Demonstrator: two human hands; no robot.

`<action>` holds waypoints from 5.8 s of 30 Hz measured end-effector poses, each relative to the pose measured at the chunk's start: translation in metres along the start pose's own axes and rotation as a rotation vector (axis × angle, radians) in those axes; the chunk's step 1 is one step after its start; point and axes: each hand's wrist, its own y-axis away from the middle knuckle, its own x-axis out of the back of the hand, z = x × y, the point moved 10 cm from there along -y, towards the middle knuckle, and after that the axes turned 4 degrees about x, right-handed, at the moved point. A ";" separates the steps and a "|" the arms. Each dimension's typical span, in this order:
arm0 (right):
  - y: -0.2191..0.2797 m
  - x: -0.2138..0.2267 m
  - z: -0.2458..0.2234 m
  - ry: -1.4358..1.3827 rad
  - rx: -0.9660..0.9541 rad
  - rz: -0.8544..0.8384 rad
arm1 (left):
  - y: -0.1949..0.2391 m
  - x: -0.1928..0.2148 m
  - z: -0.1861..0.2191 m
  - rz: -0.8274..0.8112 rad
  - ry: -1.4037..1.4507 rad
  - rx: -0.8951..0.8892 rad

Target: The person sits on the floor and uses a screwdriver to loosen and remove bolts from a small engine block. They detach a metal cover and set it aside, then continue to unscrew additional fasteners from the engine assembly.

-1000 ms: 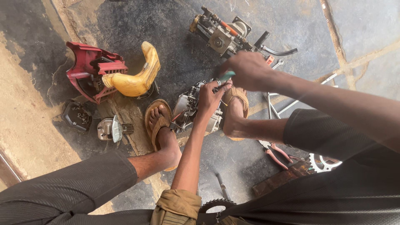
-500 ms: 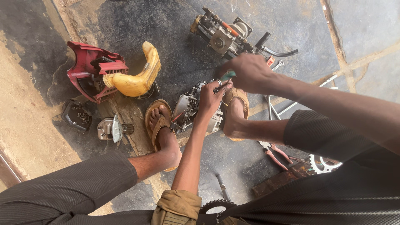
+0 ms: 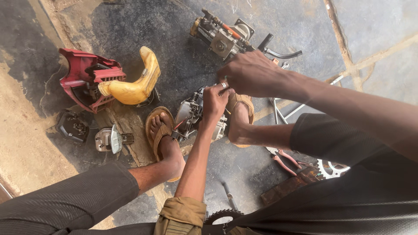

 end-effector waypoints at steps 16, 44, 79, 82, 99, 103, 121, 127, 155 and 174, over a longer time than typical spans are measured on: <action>0.086 0.084 -0.117 0.202 0.057 -0.371 | 0.003 0.009 0.026 -0.068 0.224 -0.204; 0.036 0.055 0.021 0.165 -0.246 -0.277 | -0.003 0.015 0.012 0.037 0.155 0.048; 0.012 -0.048 0.047 -0.080 -0.161 -0.127 | -0.007 0.011 0.038 -0.051 0.000 -0.142; 0.011 -0.049 0.042 0.019 -0.158 -0.155 | -0.009 0.014 0.031 -0.132 -0.061 -0.088; -0.017 0.026 0.015 0.090 -0.071 0.090 | 0.008 0.043 -0.029 -0.131 -0.593 0.113; -0.019 -0.012 0.038 -0.186 -0.215 0.036 | 0.031 0.055 -0.028 -0.057 -0.617 0.142; -0.016 -0.043 0.063 -0.282 -0.226 0.181 | 0.034 0.056 -0.035 -0.048 -0.633 0.171; -0.017 -0.049 0.070 -0.274 -0.267 0.166 | 0.034 0.053 -0.041 -0.016 -0.616 0.161; -0.063 -0.071 0.040 0.079 -0.200 -0.119 | 0.033 0.043 -0.058 -0.063 -0.694 0.144; -0.077 -0.089 0.045 0.206 0.338 0.139 | 0.035 0.044 -0.054 -0.064 -0.714 0.101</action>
